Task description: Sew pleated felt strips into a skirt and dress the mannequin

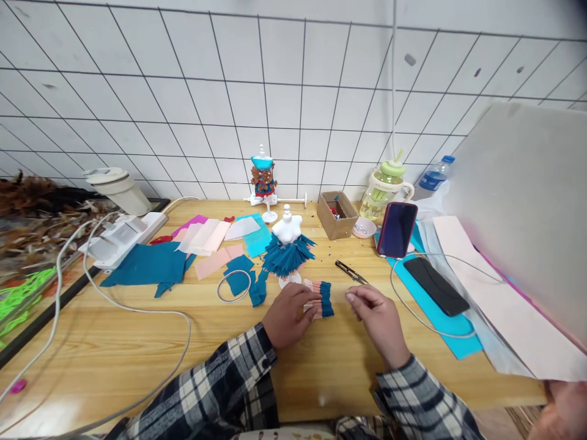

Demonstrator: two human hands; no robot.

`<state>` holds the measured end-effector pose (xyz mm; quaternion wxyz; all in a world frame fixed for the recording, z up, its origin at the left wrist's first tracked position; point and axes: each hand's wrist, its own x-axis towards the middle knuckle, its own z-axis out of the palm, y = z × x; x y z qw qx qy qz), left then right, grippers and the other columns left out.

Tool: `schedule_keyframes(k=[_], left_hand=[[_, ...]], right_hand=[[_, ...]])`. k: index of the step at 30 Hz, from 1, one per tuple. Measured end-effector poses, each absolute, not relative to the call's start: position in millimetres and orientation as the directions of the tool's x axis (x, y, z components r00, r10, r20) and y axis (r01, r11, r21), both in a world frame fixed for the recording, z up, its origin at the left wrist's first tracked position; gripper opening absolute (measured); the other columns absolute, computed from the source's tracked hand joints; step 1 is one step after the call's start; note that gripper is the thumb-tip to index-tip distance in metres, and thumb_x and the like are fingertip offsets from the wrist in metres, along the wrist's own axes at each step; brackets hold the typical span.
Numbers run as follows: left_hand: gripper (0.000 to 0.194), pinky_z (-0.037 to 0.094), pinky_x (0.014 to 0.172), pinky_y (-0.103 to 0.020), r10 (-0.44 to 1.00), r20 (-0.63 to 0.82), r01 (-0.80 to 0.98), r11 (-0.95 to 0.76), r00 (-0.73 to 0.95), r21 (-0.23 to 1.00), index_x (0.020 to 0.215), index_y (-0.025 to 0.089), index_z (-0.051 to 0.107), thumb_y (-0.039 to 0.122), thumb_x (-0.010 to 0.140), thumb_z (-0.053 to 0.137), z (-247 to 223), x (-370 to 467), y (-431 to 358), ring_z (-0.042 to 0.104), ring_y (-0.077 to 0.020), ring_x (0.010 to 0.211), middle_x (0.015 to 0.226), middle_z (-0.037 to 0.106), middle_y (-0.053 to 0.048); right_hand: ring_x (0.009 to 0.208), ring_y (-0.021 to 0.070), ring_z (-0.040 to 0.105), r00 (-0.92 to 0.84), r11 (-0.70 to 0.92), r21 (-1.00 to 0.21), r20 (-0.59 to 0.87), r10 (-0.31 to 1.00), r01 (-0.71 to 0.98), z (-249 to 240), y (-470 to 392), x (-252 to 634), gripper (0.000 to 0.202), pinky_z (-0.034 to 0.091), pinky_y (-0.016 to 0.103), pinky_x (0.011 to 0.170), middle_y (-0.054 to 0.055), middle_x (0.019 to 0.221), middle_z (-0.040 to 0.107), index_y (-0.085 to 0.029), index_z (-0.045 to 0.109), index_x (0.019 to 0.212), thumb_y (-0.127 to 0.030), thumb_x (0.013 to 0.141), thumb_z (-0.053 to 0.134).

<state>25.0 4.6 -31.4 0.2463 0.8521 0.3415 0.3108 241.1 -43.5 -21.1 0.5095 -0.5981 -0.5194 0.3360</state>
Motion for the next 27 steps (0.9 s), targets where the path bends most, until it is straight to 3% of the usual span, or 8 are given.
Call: schedule_keyframes(k=[3,6,9,14,19,24,27], left_hand=[[0.034,0.044,0.096,-0.040,0.714,0.294,0.535,-0.681,0.635,0.500,0.125,0.015,0.057,0.019,0.093,0.045,-27.8,46.1,22.3,0.055,-0.0228,0.106,0.114,0.063,-0.011],[0.033,0.045,0.095,-0.040,0.739,0.199,0.641,-0.663,0.644,0.386,0.122,0.013,0.059,0.016,0.091,0.048,-30.7,67.5,39.6,0.055,-0.0236,0.107,0.115,0.063,-0.012],[0.021,0.045,0.090,-0.040,0.779,0.124,0.716,-0.617,0.615,0.326,0.105,0.017,0.067,0.018,0.085,0.060,-36.5,79.6,50.3,0.057,-0.0244,0.102,0.106,0.065,-0.010],[0.011,0.041,0.090,-0.040,0.783,0.116,0.722,-0.611,0.611,0.325,0.090,0.021,0.072,0.025,0.084,0.064,-38.4,79.9,53.9,0.057,-0.0243,0.101,0.098,0.068,-0.007],[0.009,0.042,0.087,-0.035,0.745,0.107,0.672,-0.646,0.658,0.363,0.087,0.019,0.071,0.020,0.083,0.062,-37.0,73.2,48.8,0.060,-0.0213,0.097,0.096,0.070,-0.006],[0.010,0.042,0.082,-0.035,0.725,0.082,0.659,-0.661,0.683,0.357,0.088,0.021,0.070,0.021,0.084,0.061,-39.7,64.0,36.2,0.062,-0.0205,0.090,0.091,0.070,-0.004],[0.010,0.041,0.084,-0.037,0.719,0.091,0.653,-0.671,0.689,0.351,0.090,0.021,0.069,0.022,0.085,0.060,-39.7,59.9,29.1,0.063,-0.0206,0.090,0.090,0.071,-0.004]], right_hand=[[0.076,0.0195,0.062,0.386,0.054,-0.953,0.172,0.906,0.300,-47.5,-32.9,254.4,0.027,0.052,0.030,0.063,0.008,0.086,0.068,-0.017,0.074,0.085,-0.043,0.080,0.066],[0.079,0.0187,0.064,0.325,0.082,-0.956,0.175,0.930,0.281,-64.7,-28.4,256.1,0.034,0.055,0.032,0.067,0.010,0.104,0.069,-0.019,0.071,0.108,-0.042,0.086,0.058],[0.082,0.0174,0.064,0.247,0.125,-0.928,0.221,0.944,0.351,-68.1,-27.6,253.9,0.036,0.055,0.029,0.065,0.010,0.112,0.068,-0.022,0.066,0.119,-0.036,0.088,0.054],[0.079,0.0159,0.063,0.186,0.134,-0.873,0.247,0.951,0.470,-65.9,-24.6,252.9,0.041,0.051,0.024,0.053,0.008,0.114,0.066,-0.023,0.059,0.126,-0.027,0.085,0.054],[0.093,0.0206,0.061,0.103,0.187,-0.770,0.311,0.945,0.610,-66.4,-23.0,250.8,0.037,0.054,0.035,0.079,0.007,0.112,0.067,-0.022,0.060,0.121,-0.021,0.084,0.053],[0.112,0.0232,0.053,0.009,0.245,-0.710,0.334,0.943,0.660,-61.2,-26.6,244.0,0.065,0.043,0.043,0.101,0.006,0.120,0.066,-0.020,0.036,0.143,-0.012,0.080,0.053],[0.111,0.0236,0.053,-0.094,0.319,-0.614,0.370,0.924,0.722,-55.6,-30.3,240.9,0.041,0.041,0.043,0.101,0.006,0.119,0.065,-0.023,0.059,0.120,-0.013,0.080,0.055]])
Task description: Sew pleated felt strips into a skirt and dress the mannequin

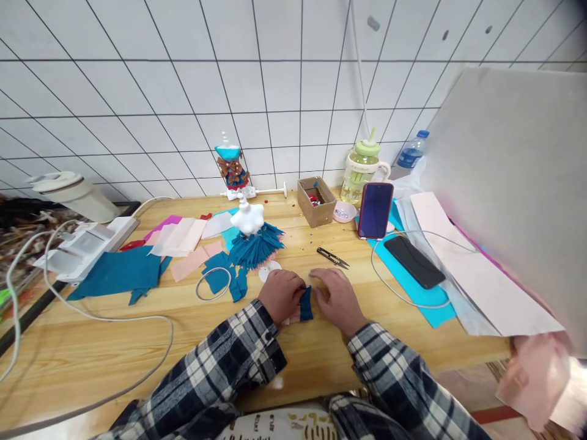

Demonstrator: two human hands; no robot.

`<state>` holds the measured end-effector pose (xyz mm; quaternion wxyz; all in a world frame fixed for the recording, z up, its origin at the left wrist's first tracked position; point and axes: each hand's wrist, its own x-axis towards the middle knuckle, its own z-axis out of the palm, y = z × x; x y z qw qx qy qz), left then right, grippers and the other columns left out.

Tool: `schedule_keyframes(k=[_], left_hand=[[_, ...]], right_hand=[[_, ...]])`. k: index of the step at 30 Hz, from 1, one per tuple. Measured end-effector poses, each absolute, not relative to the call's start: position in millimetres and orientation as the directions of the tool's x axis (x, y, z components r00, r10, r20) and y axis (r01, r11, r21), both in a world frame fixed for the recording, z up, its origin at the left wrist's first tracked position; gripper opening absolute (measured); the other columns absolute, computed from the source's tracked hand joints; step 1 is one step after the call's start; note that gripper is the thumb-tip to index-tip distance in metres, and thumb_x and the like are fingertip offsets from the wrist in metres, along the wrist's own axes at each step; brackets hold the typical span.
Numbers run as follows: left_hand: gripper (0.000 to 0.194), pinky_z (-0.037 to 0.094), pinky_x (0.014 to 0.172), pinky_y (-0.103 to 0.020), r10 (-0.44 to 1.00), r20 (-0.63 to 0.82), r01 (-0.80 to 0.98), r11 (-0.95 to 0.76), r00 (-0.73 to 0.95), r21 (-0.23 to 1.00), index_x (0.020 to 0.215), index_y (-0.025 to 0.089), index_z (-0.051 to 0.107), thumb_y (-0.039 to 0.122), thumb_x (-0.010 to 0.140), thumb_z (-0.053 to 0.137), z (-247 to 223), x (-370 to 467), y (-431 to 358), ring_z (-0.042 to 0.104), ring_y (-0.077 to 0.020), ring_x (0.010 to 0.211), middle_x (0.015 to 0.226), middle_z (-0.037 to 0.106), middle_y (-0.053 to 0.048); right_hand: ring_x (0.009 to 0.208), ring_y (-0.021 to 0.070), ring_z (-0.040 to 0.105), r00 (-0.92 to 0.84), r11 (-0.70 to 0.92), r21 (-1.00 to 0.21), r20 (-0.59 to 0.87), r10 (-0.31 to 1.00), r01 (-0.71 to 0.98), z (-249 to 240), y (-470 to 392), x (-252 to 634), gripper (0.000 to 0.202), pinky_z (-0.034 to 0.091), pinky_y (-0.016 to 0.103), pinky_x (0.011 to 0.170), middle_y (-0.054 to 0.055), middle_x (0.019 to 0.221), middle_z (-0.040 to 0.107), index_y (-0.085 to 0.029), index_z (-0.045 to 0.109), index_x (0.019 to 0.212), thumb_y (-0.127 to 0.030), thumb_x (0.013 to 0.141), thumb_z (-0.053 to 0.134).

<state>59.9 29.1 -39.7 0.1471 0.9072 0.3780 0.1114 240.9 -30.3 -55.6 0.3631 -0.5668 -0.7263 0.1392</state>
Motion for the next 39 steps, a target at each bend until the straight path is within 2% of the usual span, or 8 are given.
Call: schedule_keyframes(k=[2,3,12,24,33,39], left_hand=[[0.011,0.040,0.084,-0.038,0.732,0.089,0.663,-0.656,0.675,0.361,0.092,0.020,0.069,0.023,0.085,0.061,-38.9,58.6,26.6,0.063,-0.0206,0.090,0.090,0.071,-0.005],[0.011,0.040,0.085,-0.038,0.733,0.087,0.663,-0.654,0.675,0.364,0.092,0.020,0.069,0.024,0.086,0.061,-38.6,58.3,26.0,0.063,-0.0207,0.090,0.090,0.071,-0.005],[0.013,0.037,0.088,-0.041,0.694,0.130,0.634,-0.706,0.708,0.315,0.086,0.023,0.073,0.026,0.087,0.061,-41.6,58.1,25.5,0.062,-0.0205,0.091,0.089,0.071,-0.004],[0.016,0.037,0.085,-0.041,0.695,0.121,0.633,-0.703,0.709,0.325,0.089,0.024,0.073,0.029,0.089,0.058,-40.5,58.6,24.8,0.060,-0.0216,0.091,0.090,0.070,-0.004],[0.015,0.037,0.086,-0.041,0.678,0.125,0.623,-0.721,0.724,0.303,0.085,0.021,0.072,0.027,0.088,0.059,-41.5,58.2,25.8,0.061,-0.0212,0.090,0.088,0.071,-0.005],[0.018,0.036,0.089,-0.043,0.672,0.132,0.620,-0.730,0.729,0.289,0.094,0.026,0.073,0.029,0.091,0.056,-39.5,58.2,25.3,0.060,-0.0215,0.092,0.090,0.070,-0.004]], right_hand=[[0.110,0.0240,0.053,-0.120,0.327,-0.559,0.374,0.919,0.762,-52.7,-32.7,239.9,0.026,0.040,0.043,0.100,0.006,0.119,0.064,-0.023,0.066,0.102,-0.014,0.081,0.055],[0.111,0.0242,0.052,-0.117,0.317,-0.544,0.370,0.922,0.777,-51.8,-33.6,239.6,0.023,0.040,0.043,0.100,0.006,0.120,0.063,-0.023,0.067,0.099,-0.014,0.082,0.055],[0.111,0.0248,0.052,-0.121,0.283,-0.495,0.334,0.935,0.821,-53.2,-35.2,238.9,0.022,0.040,0.041,0.096,0.005,0.125,0.062,-0.025,0.071,0.094,-0.015,0.083,0.055],[0.111,0.0255,0.053,-0.177,0.276,-0.407,0.264,0.948,0.871,-50.8,-35.9,237.7,0.028,0.039,0.041,0.092,0.003,0.130,0.060,-0.027,0.072,0.099,-0.013,0.082,0.054],[0.111,0.0262,0.052,-0.202,0.293,-0.342,0.279,0.939,0.893,-50.2,-37.9,238.8,0.027,0.037,0.043,0.092,0.003,0.135,0.057,-0.028,0.073,0.097,-0.014,0.082,0.055],[0.112,0.0266,0.052,-0.219,0.296,-0.311,0.261,0.940,0.903,-48.7,-38.4,238.3,0.027,0.037,0.044,0.093,0.003,0.134,0.058,-0.028,0.073,0.099,-0.015,0.083,0.055]])
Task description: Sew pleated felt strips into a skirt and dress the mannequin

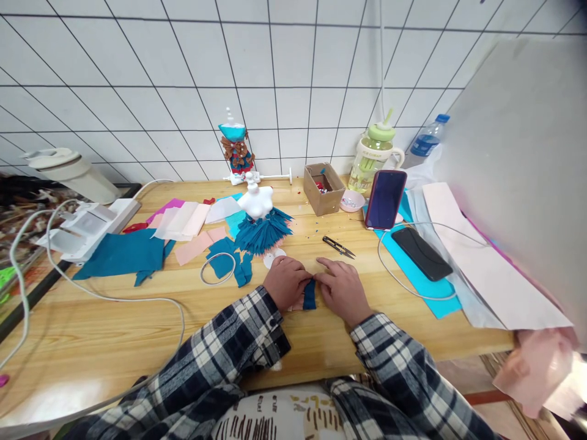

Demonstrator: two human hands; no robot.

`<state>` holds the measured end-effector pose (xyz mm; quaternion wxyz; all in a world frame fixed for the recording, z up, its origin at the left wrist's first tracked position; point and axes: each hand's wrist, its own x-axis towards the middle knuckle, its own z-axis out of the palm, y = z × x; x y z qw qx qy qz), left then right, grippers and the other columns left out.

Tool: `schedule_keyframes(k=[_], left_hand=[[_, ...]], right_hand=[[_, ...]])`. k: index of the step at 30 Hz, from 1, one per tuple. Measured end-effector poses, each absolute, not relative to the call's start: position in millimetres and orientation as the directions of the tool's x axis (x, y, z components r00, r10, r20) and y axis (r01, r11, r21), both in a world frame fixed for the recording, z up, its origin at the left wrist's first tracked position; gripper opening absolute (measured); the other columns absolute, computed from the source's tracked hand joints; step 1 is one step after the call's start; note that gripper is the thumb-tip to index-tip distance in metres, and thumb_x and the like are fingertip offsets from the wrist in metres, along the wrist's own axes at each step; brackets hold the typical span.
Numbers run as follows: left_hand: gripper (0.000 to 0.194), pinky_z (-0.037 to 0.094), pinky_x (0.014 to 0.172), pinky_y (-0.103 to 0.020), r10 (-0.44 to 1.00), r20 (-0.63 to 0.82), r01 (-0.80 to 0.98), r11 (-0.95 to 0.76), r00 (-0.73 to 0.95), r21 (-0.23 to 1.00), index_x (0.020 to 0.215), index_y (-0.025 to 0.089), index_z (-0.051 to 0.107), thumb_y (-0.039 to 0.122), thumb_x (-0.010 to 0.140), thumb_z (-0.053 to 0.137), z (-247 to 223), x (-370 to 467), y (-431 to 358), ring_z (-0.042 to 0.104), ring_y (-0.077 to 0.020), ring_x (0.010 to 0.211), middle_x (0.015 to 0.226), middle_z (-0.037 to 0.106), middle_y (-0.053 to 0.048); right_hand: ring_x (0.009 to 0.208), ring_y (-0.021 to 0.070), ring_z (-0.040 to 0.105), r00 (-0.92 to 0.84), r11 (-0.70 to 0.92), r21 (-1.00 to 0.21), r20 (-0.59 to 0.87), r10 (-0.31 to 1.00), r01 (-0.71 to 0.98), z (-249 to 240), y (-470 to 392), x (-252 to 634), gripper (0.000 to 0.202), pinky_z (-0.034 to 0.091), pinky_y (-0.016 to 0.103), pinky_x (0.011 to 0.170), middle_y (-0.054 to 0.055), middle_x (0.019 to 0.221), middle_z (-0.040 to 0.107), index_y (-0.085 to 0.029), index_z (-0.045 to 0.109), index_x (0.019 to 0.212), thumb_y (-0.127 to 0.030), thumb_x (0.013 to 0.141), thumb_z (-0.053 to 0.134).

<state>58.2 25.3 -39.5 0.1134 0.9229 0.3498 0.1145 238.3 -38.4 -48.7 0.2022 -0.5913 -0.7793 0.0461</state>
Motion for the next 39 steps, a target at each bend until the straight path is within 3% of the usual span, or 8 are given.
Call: schedule_keyframes(k=[9,19,22,27,33,36,39], left_hand=[[0.018,0.039,0.081,-0.041,0.594,0.089,0.579,-0.801,0.799,0.151,0.083,0.019,0.072,0.022,0.089,0.055,-30.5,66.1,25.7,0.057,-0.0231,0.089,0.084,0.066,-0.008],[0.020,0.039,0.083,-0.041,0.582,0.088,0.571,-0.811,0.808,0.127,0.083,0.019,0.070,0.023,0.091,0.052,-31.1,65.5,24.5,0.055,-0.0237,0.091,0.086,0.067,-0.007],[0.020,0.040,0.082,-0.041,0.581,0.083,0.568,-0.812,0.810,0.138,0.083,0.018,0.070,0.023,0.090,0.052,-31.2,65.1,24.9,0.056,-0.0239,0.092,0.085,0.067,-0.007],[0.018,0.043,0.083,-0.039,0.592,0.104,0.557,-0.794,0.799,0.244,0.085,0.019,0.073,0.023,0.089,0.056,-37.8,61.4,26.0,0.059,-0.0221,0.091,0.087,0.070,-0.007],[0.015,0.046,0.081,-0.030,0.741,0.303,0.461,-0.629,0.599,0.625,0.092,0.020,0.075,0.024,0.089,0.061,-47.1,53.6,23.7,0.063,-0.0158,0.084,0.088,0.073,-0.004],[0.014,0.046,0.077,-0.031,0.744,0.317,0.438,-0.623,0.588,0.648,0.090,0.022,0.077,0.026,0.087,0.064,-49.5,50.7,24.1,0.063,-0.0162,0.081,0.086,0.073,-0.004],[0.013,0.045,0.078,-0.033,0.703,0.298,0.453,-0.667,0.645,0.592,0.089,0.025,0.077,0.028,0.086,0.065,-52.1,49.2,26.0,0.064,-0.0175,0.081,0.086,0.074,-0.003]], right_hand=[[0.106,0.0226,0.056,-0.069,0.183,-0.515,0.232,0.970,0.837,-60.8,-34.7,243.2,0.032,0.042,0.040,0.094,0.002,0.117,0.067,-0.031,0.076,0.093,-0.012,0.080,0.055],[0.103,0.0234,0.059,-0.002,0.135,-0.545,0.239,0.971,0.827,-63.9,-39.0,237.8,0.031,0.043,0.043,0.096,-0.002,0.116,0.071,-0.032,0.077,0.090,-0.012,0.079,0.055],[0.103,0.0232,0.060,0.028,0.117,-0.568,0.240,0.970,0.815,-61.7,-40.1,238.0,0.033,0.044,0.043,0.096,0.000,0.115,0.071,-0.031,0.075,0.100,-0.013,0.080,0.054],[0.103,0.0222,0.062,0.073,0.106,-0.632,0.250,0.965,0.768,-61.7,-38.4,242.8,0.042,0.047,0.039,0.094,0.005,0.115,0.070,-0.024,0.064,0.122,-0.015,0.084,0.050],[0.095,0.0199,0.062,0.040,0.171,-0.737,0.260,0.965,0.654,-63.9,-37.6,244.3,0.041,0.050,0.037,0.089,0.005,0.115,0.069,-0.024,0.061,0.124,-0.018,0.084,0.054],[0.091,0.0189,0.062,0.009,0.195,-0.757,0.257,0.966,0.623,-62.1,-38.1,242.6,0.032,0.050,0.035,0.085,0.004,0.106,0.071,-0.025,0.065,0.115,-0.018,0.084,0.058],[0.091,0.0206,0.061,-0.035,0.216,-0.706,0.263,0.964,0.674,-59.7,-38.0,241.3,0.019,0.048,0.035,0.084,0.003,0.095,0.072,-0.024,0.071,0.098,-0.017,0.083,0.062]])
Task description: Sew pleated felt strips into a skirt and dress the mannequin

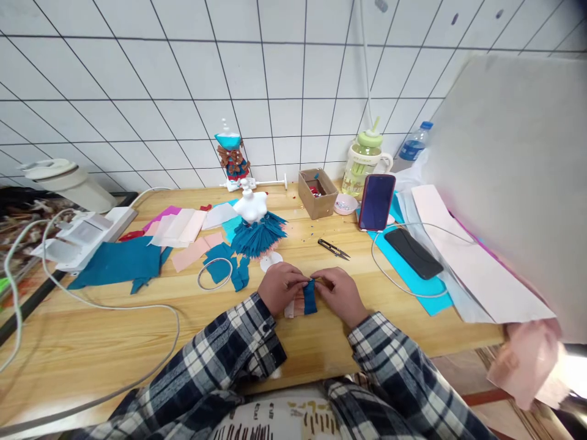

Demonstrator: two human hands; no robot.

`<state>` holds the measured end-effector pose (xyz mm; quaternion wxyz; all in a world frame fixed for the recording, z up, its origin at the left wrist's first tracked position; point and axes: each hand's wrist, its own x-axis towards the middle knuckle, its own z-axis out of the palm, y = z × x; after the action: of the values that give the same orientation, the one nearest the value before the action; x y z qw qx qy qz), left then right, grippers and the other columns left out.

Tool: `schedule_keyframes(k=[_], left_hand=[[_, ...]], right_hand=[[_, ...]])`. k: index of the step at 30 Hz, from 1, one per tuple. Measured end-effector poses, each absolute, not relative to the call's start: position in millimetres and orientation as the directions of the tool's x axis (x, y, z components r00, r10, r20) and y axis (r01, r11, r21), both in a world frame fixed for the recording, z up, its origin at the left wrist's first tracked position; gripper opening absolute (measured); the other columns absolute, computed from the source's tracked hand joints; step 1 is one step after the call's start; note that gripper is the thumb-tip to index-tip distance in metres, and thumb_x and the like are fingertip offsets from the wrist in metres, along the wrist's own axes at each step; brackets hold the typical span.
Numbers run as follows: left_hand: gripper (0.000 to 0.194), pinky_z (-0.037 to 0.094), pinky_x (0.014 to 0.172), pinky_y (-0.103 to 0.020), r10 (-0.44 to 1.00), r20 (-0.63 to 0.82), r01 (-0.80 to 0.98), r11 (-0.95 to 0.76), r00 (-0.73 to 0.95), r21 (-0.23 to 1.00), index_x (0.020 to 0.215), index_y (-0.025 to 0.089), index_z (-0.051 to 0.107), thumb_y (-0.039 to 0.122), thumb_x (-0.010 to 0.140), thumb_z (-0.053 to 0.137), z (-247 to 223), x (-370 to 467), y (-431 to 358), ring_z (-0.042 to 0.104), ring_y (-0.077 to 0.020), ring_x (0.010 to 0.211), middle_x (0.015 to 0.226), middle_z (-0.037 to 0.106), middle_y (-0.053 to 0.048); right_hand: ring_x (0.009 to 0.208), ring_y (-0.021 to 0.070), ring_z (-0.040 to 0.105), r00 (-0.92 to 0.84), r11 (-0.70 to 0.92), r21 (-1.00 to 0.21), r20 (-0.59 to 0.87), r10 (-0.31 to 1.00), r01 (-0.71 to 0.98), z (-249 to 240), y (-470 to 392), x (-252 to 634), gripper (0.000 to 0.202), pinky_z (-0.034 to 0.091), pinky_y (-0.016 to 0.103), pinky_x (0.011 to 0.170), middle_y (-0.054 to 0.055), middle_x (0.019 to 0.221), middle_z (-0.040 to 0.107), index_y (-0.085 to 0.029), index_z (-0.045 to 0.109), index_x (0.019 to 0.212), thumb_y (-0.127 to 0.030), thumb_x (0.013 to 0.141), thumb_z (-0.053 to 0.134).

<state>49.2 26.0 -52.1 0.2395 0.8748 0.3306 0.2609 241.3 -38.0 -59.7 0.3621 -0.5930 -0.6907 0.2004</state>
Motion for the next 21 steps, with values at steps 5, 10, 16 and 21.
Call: schedule_keyframes(k=[5,10,16,21], left_hand=[[0.012,0.045,0.077,-0.033,0.709,0.263,0.475,-0.656,0.654,0.587,0.090,0.026,0.078,0.028,0.085,0.067,-54.4,50.3,26.7,0.064,-0.0175,0.080,0.085,0.074,-0.003],[0.011,0.045,0.074,-0.031,0.764,0.269,0.478,-0.595,0.587,0.646,0.088,0.025,0.078,0.027,0.082,0.070,-55.0,51.9,24.7,0.063,-0.0166,0.078,0.082,0.072,-0.003],[0.011,0.044,0.073,-0.031,0.780,0.258,0.528,-0.589,0.570,0.612,0.088,0.027,0.079,0.025,0.081,0.071,-55.9,52.4,22.7,0.061,-0.0172,0.079,0.081,0.071,-0.003],[0.015,0.045,0.075,-0.033,0.810,0.223,0.585,-0.554,0.543,0.592,0.095,0.024,0.077,0.028,0.083,0.069,-55.5,50.8,25.2,0.062,-0.0186,0.080,0.082,0.072,-0.004]], right_hand=[[0.086,0.0213,0.060,-0.065,0.233,-0.661,0.269,0.961,0.713,-57.5,-37.6,241.1,0.011,0.045,0.035,0.079,0.002,0.087,0.071,-0.024,0.070,0.090,-0.018,0.083,0.065],[0.085,0.0202,0.059,-0.061,0.243,-0.661,0.287,0.956,0.710,-57.7,-37.1,240.4,0.011,0.044,0.033,0.077,0.002,0.087,0.070,-0.023,0.069,0.090,-0.017,0.084,0.063],[0.081,0.0196,0.059,-0.046,0.217,-0.638,0.274,0.961,0.739,-59.3,-37.1,239.4,0.008,0.044,0.032,0.075,0.002,0.084,0.070,-0.023,0.069,0.088,-0.018,0.084,0.065],[0.082,0.0191,0.060,-0.027,0.189,-0.616,0.262,0.965,0.764,-59.1,-38.0,241.3,0.007,0.044,0.031,0.075,0.001,0.083,0.071,-0.023,0.070,0.086,-0.019,0.085,0.064]])
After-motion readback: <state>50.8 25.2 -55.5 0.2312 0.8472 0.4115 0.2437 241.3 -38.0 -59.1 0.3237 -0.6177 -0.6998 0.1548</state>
